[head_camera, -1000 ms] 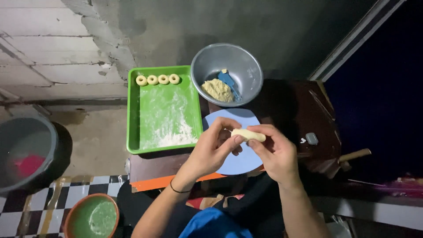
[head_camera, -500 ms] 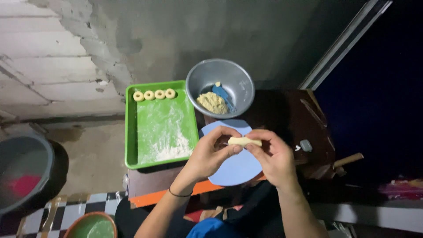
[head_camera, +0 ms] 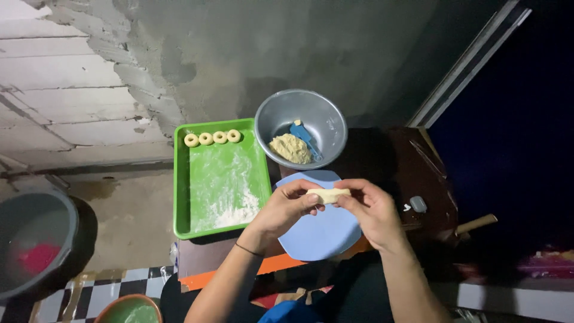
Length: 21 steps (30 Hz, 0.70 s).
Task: Shaping small portions of dough into donut rings and placing them on a tray.
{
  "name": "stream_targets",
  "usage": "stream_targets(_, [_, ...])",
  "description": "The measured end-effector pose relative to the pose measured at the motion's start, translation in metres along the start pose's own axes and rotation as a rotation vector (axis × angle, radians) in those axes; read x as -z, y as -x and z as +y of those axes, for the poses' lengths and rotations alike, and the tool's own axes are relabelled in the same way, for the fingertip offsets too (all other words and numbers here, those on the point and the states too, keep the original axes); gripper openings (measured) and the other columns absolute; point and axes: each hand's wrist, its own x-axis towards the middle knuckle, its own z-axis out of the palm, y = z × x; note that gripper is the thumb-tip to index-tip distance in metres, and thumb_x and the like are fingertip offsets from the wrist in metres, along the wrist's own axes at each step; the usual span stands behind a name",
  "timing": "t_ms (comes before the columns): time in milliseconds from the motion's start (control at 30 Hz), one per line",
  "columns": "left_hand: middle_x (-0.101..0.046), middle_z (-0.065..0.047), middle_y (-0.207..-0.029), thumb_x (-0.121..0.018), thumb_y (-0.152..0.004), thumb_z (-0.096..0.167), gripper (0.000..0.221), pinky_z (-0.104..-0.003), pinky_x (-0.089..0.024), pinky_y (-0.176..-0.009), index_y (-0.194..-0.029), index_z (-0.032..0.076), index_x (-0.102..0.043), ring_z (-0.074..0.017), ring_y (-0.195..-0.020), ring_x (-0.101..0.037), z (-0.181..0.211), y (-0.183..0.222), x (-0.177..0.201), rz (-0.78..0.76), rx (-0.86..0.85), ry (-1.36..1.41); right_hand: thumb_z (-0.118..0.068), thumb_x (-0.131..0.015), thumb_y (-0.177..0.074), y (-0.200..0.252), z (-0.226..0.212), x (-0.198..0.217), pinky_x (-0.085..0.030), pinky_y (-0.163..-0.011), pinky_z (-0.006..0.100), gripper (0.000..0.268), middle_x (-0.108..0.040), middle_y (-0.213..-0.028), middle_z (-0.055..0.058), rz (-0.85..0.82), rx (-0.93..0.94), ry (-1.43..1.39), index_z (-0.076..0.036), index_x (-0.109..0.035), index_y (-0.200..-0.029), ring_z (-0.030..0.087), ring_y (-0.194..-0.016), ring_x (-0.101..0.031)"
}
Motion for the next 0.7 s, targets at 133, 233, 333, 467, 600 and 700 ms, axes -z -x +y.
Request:
stream_targets(133, [-0.069, -0.020, -0.076, -0.076, -0.092, 0.006, 0.024, -0.029, -0.062, -0.061, -0.108, -0.011, -0.070, -0.0222, -0.067, -0.069, -0.012, -0.004, 0.022, -0.009, 0.021, -0.133, 0.009, -0.068, -0.090, -0.013, 0.042, 0.020, -0.062, -0.076, 0.034, 0.028, -0.065, -0.089, 0.015, 0.020, -0.052, -0.054, 0.010, -0.070, -0.118, 0.022, -0.080, -0.070])
stream_targets(233, [-0.070, -0.021, -0.082, -0.073, -0.095, 0.010, 0.023, -0.031, -0.063, -0.064, -0.109, -0.008, -0.069, -0.0226, -0.073, -0.070, -0.016, 0.002, 0.021, -0.028, 0.077, -0.038, 0.006, -0.067, -0.092, -0.020, 0.048, 0.021, -0.059, -0.077, 0.031, 0.027, -0.064, -0.090, 0.013, -0.007, -0.069, -0.114, 0.010, -0.069, -0.119, 0.019, -0.082, -0.067])
stream_targets(333, [-0.069, -0.018, -0.090, -0.072, -0.096, 0.011, 0.025, -0.031, -0.062, -0.070, -0.114, -0.006, -0.068, -0.0225, -0.082, -0.070, -0.021, 0.001, 0.020, -0.063, 0.067, 0.119, 0.004, -0.066, -0.094, -0.025, 0.032, 0.007, -0.057, -0.077, 0.030, 0.027, -0.062, -0.091, 0.011, -0.005, -0.069, -0.139, 0.009, -0.069, -0.121, 0.018, -0.084, -0.064])
stream_targets(467, [-0.069, -0.016, -0.096, -0.073, -0.095, 0.011, 0.027, -0.034, -0.061, -0.077, -0.116, -0.006, -0.067, -0.0220, -0.087, -0.068, -0.018, 0.006, 0.020, -0.108, -0.002, 0.011, 0.001, -0.064, -0.096, -0.036, 0.036, 0.007, -0.054, -0.072, 0.026, 0.026, -0.060, -0.091, 0.009, -0.024, -0.066, -0.208, 0.008, -0.067, -0.121, 0.017, -0.083, -0.062])
stream_targets(600, [-0.062, -0.017, -0.101, -0.072, -0.096, 0.010, 0.028, -0.037, -0.061, -0.073, -0.117, -0.006, -0.064, -0.0226, -0.083, -0.064, -0.024, 0.003, 0.019, -0.119, -0.029, 0.155, -0.001, -0.062, -0.098, -0.043, 0.038, -0.006, -0.055, -0.069, 0.025, 0.029, -0.061, -0.087, 0.008, -0.053, -0.084, -0.248, 0.005, -0.063, -0.126, 0.017, -0.080, -0.064])
stream_targets(700, [-0.059, -0.017, -0.108, -0.073, -0.096, 0.016, 0.038, -0.040, -0.061, -0.079, -0.122, -0.008, -0.060, -0.0241, -0.089, -0.064, -0.013, 0.007, 0.022, -0.123, -0.031, 0.070, -0.002, -0.064, -0.098, -0.046, 0.037, -0.003, -0.054, -0.069, 0.024, 0.026, -0.062, -0.089, 0.008, -0.023, -0.079, -0.190, 0.004, -0.066, -0.122, 0.016, -0.080, -0.063])
